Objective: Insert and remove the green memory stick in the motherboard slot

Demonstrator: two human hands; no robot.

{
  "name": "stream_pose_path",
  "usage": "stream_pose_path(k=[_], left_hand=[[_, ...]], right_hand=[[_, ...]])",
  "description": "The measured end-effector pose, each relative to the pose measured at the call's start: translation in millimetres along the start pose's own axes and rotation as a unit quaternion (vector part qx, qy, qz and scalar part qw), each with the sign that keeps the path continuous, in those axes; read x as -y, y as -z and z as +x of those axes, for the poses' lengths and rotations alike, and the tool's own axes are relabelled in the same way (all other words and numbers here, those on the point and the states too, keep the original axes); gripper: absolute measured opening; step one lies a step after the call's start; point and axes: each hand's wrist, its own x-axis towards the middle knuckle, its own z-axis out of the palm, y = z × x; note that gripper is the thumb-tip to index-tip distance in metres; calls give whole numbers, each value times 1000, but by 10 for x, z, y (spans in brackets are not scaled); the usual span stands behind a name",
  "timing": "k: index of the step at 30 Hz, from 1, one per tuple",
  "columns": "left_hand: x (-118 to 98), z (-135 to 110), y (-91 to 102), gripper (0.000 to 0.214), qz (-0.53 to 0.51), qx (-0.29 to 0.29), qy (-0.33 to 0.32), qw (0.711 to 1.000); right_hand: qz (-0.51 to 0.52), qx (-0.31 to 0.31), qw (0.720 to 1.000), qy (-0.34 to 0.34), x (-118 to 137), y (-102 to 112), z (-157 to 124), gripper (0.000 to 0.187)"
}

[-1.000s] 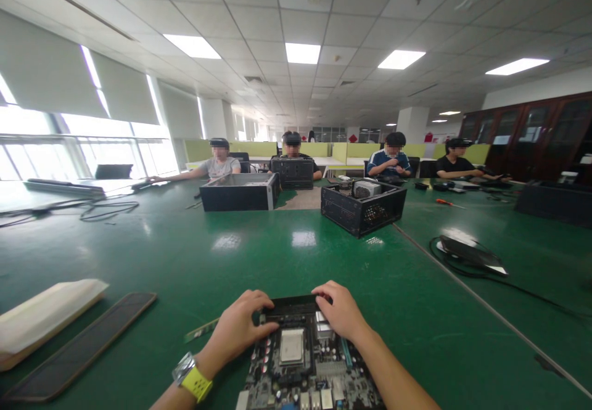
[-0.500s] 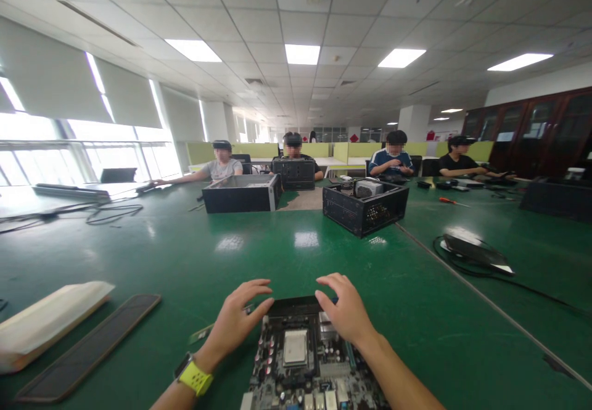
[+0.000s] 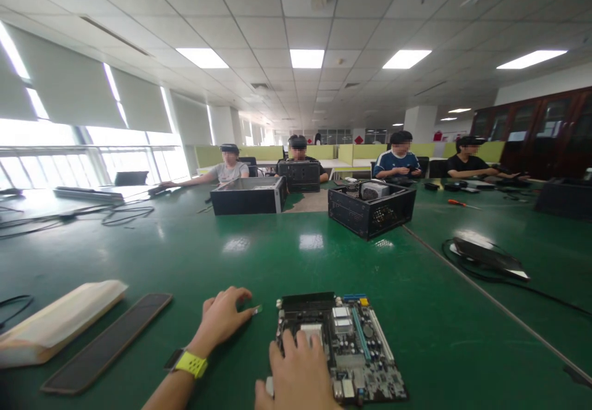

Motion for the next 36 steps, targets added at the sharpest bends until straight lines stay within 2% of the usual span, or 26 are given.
stream_pose_path(k=[3,5,10,12,14,18,25,27,30,32,33,34,35,36], left_hand=[[-13,2,7,24,2,7,1,1000],[-24,4,16,22,2,14,3,1000],[-47,9,39,20,4,32,14,999],[-56,7,49,20,10,36,14,999],[-65,-3,60,19,16,41,8,999],[-77,-26,61,19,16,53,-8,998],[-52,12,-17,18,-16,67,5,998],[-52,19,-22,18,-21,69,14,997],[-58,20,-9,19,-27,71,18,997],[-72,18,1,21,-27,63,12,998],[-86,16,4,21,-31,53,1,998],[-106,13,4,20,-39,36,-16,998],[-135,9,2,18,-58,15,-43,997],[-171,2,-2,19,-88,-6,-76,993]], right_hand=[[-34,3,999,-39,-379,295,155,38],[-79,-6,992,-101,-720,474,274,36],[-195,-48,937,-286,-1545,770,374,35],[-209,-52,923,-319,-1731,846,326,35],[-201,-39,923,-326,-1817,899,274,35],[-153,1,930,-333,-1822,935,241,34],[-134,18,935,-327,-1687,993,260,23],[-133,34,947,-291,-1507,974,246,21],[-111,66,973,-190,-1081,876,193,16],[-27,116,986,-119,-782,817,144,14],[52,179,978,-89,-661,809,123,16],[150,264,951,-63,-574,818,110,21],[256,353,899,-40,-526,844,108,31],[355,417,836,-22,-520,883,119,43]])
